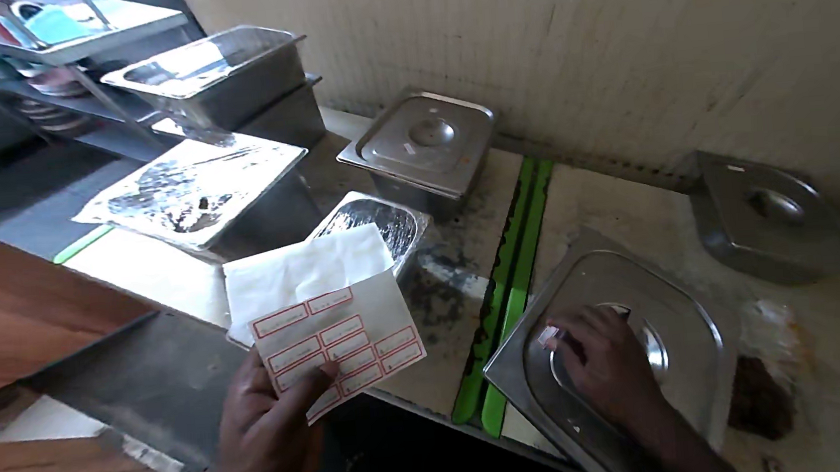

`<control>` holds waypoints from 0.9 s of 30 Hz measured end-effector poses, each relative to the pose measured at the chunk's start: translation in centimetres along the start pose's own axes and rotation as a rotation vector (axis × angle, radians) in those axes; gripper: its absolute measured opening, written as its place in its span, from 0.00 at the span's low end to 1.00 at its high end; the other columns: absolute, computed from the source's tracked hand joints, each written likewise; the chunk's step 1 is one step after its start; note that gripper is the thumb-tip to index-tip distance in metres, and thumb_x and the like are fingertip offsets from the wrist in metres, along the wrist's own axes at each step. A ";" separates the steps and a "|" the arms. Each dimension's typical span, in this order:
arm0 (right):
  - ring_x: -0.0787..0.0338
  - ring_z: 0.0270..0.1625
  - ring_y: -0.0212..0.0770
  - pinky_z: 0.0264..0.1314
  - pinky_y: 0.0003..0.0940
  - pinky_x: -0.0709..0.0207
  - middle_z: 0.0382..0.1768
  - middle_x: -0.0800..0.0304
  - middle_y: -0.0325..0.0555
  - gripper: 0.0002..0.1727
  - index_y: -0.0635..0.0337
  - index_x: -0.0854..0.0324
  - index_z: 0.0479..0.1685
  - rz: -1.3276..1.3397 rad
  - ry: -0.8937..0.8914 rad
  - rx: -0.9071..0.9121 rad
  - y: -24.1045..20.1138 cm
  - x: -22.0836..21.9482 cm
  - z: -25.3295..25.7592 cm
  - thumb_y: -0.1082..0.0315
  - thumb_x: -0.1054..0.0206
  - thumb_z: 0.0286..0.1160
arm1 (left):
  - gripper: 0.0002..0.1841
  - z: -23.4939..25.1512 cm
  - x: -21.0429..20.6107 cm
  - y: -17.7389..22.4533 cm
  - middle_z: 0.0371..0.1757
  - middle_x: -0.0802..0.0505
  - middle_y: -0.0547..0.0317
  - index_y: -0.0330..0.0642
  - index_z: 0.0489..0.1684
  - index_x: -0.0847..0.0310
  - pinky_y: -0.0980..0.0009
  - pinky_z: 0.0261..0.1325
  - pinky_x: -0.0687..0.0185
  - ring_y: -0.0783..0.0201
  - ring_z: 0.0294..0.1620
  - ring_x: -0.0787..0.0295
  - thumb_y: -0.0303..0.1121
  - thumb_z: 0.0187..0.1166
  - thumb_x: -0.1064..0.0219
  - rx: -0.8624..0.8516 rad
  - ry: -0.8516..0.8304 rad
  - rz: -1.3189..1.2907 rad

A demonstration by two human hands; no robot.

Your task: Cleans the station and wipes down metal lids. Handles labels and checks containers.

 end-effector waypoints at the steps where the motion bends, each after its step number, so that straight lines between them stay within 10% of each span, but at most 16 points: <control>1: 0.14 0.71 0.52 0.69 0.59 0.21 0.65 0.09 0.39 0.24 0.43 0.08 0.61 -0.037 0.002 0.076 -0.1 -0.1 -0.7 0.42 0.40 0.80 | 0.29 0.0 0.1 0.1 0.46 0.05 0.59 0.39 0.68 0.31 0.67 0.44 0.04 0.66 0.43 0.04 0.17 0.61 0.40 0.000 0.004 0.004; 8: 0.33 0.89 0.57 0.83 0.70 0.39 0.85 0.27 0.36 0.47 0.40 0.26 0.84 -0.203 -0.186 0.218 -0.1 -1.3 -3.4 0.22 0.66 0.79 | 0.28 0.4 -0.1 -0.1 0.45 0.05 0.58 0.38 0.66 0.29 0.66 0.43 0.04 0.65 0.42 0.04 0.17 0.59 0.39 0.000 -0.002 0.001; 27: 0.43 0.93 0.59 0.85 0.77 0.51 0.92 0.39 0.36 0.46 0.27 0.37 0.90 -0.174 -0.216 0.125 0.2 -1.6 -4.2 0.20 0.72 0.77 | 0.29 0.8 -0.6 -0.3 0.44 0.05 0.64 0.40 0.67 0.30 0.68 0.45 0.05 0.69 0.42 0.05 0.17 0.61 0.40 0.005 -0.009 0.045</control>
Point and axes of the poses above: each hand's wrist, its own z-axis towards the middle knuckle, its own x-axis out of the back of the hand, y = z × x, the point moved 4 cm from there along z, towards the middle knuckle
